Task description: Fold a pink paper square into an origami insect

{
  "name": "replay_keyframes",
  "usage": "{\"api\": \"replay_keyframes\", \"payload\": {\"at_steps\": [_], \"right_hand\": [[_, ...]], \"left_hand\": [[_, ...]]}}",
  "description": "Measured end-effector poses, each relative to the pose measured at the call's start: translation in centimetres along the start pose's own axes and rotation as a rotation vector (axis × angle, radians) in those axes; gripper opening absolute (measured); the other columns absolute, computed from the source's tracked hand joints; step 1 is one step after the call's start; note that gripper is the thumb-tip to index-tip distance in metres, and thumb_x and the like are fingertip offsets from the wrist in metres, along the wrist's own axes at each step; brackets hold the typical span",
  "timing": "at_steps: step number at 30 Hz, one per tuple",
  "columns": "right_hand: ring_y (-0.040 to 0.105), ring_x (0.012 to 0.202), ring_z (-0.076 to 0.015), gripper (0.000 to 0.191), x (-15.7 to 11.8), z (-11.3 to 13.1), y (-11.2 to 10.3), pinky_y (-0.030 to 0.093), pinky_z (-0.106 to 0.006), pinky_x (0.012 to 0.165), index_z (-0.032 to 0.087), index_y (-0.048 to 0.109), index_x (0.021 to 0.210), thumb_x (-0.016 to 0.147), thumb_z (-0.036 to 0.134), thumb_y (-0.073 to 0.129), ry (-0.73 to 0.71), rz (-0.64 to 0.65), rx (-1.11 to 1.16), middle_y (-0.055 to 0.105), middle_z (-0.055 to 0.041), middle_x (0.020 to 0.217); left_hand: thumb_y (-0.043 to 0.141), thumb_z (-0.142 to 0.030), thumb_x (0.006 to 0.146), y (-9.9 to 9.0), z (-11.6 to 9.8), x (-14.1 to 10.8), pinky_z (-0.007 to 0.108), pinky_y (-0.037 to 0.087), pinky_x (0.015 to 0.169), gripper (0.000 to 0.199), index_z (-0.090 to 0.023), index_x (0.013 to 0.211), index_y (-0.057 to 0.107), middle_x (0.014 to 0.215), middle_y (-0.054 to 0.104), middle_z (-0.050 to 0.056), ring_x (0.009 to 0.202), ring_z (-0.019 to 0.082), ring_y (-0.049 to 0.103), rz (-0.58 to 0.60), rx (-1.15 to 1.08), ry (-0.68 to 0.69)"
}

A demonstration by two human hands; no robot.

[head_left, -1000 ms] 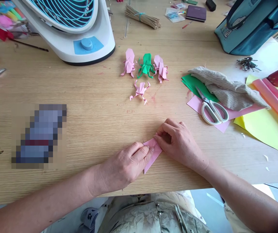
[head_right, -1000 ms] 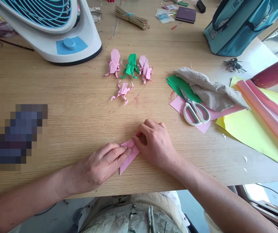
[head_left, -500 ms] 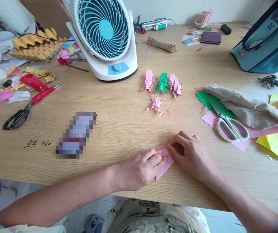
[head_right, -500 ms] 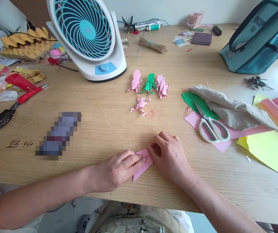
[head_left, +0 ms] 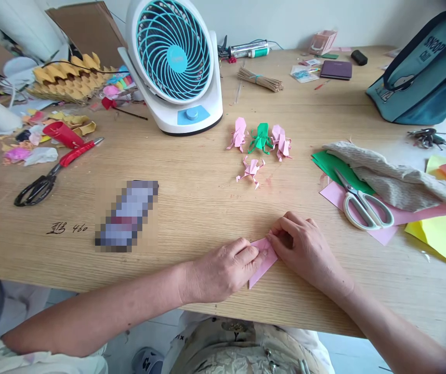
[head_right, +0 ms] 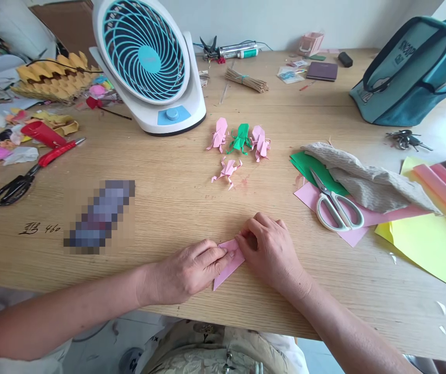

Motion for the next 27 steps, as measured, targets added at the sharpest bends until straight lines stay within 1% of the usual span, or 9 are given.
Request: {"api": "replay_keyframes", "payload": {"at_steps": [5, 8, 11, 15, 17, 19, 21, 24, 27], "right_hand": [[0.055, 0.069, -0.0149, 0.011, -0.03, -0.01, -0.01, 0.032, -0.032, 0.071, 0.020, 0.060, 0.075, 0.085, 0.021, 0.062, -0.006, -0.006, 0.009, 0.062, -0.0003, 0.079], [0.056, 0.070, -0.0154, 0.011, -0.01, 0.05, 0.03, 0.032, -0.032, 0.070, 0.020, 0.060, 0.075, 0.085, 0.021, 0.062, -0.016, -0.008, 0.011, 0.062, -0.0006, 0.079], [0.056, 0.069, -0.0153, 0.011, 0.00, 0.06, 0.02, 0.033, -0.032, 0.069, 0.020, 0.060, 0.075, 0.085, 0.021, 0.062, -0.029, -0.016, 0.008, 0.062, -0.0008, 0.079], [0.056, 0.070, -0.0156, 0.012, 0.01, 0.01, -0.15, 0.033, -0.032, 0.070, 0.020, 0.060, 0.075, 0.086, 0.022, 0.062, -0.017, -0.016, 0.001, 0.062, -0.0012, 0.079], [0.056, 0.071, -0.0151, 0.010, 0.04, 0.08, -0.24, 0.034, -0.031, 0.072, 0.020, 0.061, 0.077, 0.087, 0.023, 0.062, -0.015, -0.004, 0.019, 0.062, -0.0012, 0.081], [0.056, 0.072, -0.0146, 0.010, 0.08, 0.03, -0.26, 0.034, -0.031, 0.073, 0.020, 0.060, 0.078, 0.088, 0.022, 0.061, 0.003, 0.014, 0.024, 0.062, -0.0008, 0.082], [0.056, 0.073, -0.0145, 0.011, 0.08, -0.05, -0.32, 0.034, -0.031, 0.073, 0.020, 0.060, 0.077, 0.089, 0.021, 0.060, 0.022, 0.024, 0.025, 0.061, -0.0006, 0.083], [0.056, 0.073, -0.0146, 0.011, 0.05, -0.09, -0.39, 0.034, -0.031, 0.074, 0.019, 0.059, 0.077, 0.088, 0.020, 0.059, 0.034, 0.026, 0.032, 0.061, -0.0010, 0.082], [0.055, 0.072, -0.0142, 0.011, 0.03, -0.11, -0.41, 0.034, -0.031, 0.074, 0.019, 0.059, 0.077, 0.088, 0.020, 0.060, 0.032, 0.018, 0.037, 0.061, -0.0008, 0.082]], "left_hand": [[0.047, -0.011, 0.093, 0.19, 0.19, -0.15, 0.034, 0.055, 0.086, 0.040, 0.000, 0.130, 0.055, 0.114, 0.063, 0.019, 0.095, 0.022, 0.057, -0.007, -0.033, -0.021], [0.047, -0.012, 0.094, 0.38, 0.30, -0.26, 0.034, 0.054, 0.087, 0.044, 0.002, 0.136, 0.050, 0.113, 0.063, 0.019, 0.097, 0.022, 0.057, 0.010, -0.040, -0.041], [0.048, -0.011, 0.093, 0.46, 0.21, -0.32, 0.034, 0.053, 0.090, 0.048, 0.003, 0.139, 0.046, 0.117, 0.062, 0.021, 0.099, 0.022, 0.057, 0.020, -0.032, -0.041], [0.045, -0.012, 0.094, 0.22, 0.19, -0.25, 0.034, 0.052, 0.094, 0.047, 0.000, 0.140, 0.046, 0.122, 0.062, 0.020, 0.102, 0.022, 0.056, 0.003, -0.031, -0.051], [0.046, -0.010, 0.093, 0.16, 0.47, -0.17, 0.034, 0.052, 0.094, 0.047, 0.000, 0.139, 0.048, 0.119, 0.063, 0.019, 0.102, 0.022, 0.056, 0.000, -0.048, -0.080], [0.048, -0.010, 0.091, 0.42, 0.19, -0.04, 0.036, 0.052, 0.095, 0.050, 0.002, 0.140, 0.046, 0.123, 0.062, 0.020, 0.104, 0.023, 0.055, 0.035, -0.058, -0.041], [0.048, -0.010, 0.091, 0.38, 0.13, 0.05, 0.036, 0.052, 0.097, 0.052, 0.002, 0.142, 0.045, 0.125, 0.062, 0.020, 0.106, 0.024, 0.055, 0.038, -0.058, -0.027], [0.048, -0.010, 0.091, 0.22, 0.30, 0.06, 0.035, 0.051, 0.100, 0.053, 0.001, 0.143, 0.044, 0.127, 0.062, 0.020, 0.109, 0.023, 0.055, 0.029, -0.058, -0.042], [0.048, -0.010, 0.091, 0.08, 0.22, -0.06, 0.036, 0.050, 0.104, 0.051, 0.003, 0.141, 0.045, 0.139, 0.054, 0.023, 0.118, 0.024, 0.053, 0.009, -0.041, -0.031]]}}
Point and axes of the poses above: each hand's wrist, its own x-axis towards the middle knuckle, its own y-axis out of the palm, z = x × y, the point moved 9 cm from there along x, towards the middle knuckle
